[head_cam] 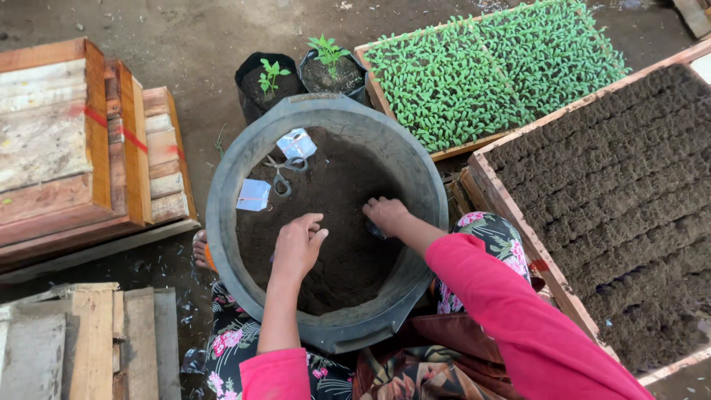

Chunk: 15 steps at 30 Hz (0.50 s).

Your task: The person sits on the ground and repeatedly scoops soil from a large bucket into a seedling tray. They use their hands to mix the soil and place small clumps into the tray's compartments. The person also handles small seed packets and a pair of scissors resting in the bucket.

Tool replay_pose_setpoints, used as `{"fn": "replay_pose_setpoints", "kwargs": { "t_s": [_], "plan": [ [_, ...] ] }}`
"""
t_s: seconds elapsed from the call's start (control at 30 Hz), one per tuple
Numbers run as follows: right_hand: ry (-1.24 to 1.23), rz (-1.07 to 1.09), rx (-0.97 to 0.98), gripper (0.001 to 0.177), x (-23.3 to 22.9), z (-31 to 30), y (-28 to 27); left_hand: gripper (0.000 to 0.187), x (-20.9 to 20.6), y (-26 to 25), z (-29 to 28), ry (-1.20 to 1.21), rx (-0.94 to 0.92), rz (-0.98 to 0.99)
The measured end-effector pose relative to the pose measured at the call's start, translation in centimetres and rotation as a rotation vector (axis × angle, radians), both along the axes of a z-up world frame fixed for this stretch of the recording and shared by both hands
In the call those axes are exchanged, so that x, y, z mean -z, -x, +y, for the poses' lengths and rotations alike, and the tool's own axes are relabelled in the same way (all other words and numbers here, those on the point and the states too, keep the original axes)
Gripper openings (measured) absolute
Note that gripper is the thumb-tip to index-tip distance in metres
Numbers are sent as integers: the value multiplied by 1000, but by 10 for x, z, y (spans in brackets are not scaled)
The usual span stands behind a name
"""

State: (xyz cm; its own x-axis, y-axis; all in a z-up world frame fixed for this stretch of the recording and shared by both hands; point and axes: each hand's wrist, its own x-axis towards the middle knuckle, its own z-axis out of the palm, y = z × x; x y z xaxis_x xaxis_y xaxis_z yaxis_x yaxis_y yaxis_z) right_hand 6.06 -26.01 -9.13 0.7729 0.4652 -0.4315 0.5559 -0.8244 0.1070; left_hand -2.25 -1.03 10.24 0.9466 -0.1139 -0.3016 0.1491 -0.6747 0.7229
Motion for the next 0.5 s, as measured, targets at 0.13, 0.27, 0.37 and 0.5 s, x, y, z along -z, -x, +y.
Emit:
{"fn": "replay_pose_setpoints", "kwargs": {
  "t_s": [0.13,0.27,0.37,0.5],
  "plan": [
    [90,-55,-51,68,106,-13,4,35,3,2,-3,6,6,9],
    [34,-65,-1,33,54,3,4,36,-8,2,-4,12,-4,16],
    [-199,-53,146,16,-60,23,1,37,-21,1,-7,28,-25,35],
    [-921,95,443,15,-187,42,12,65,-59,7,-12,278,-188,62]
  ]
}}
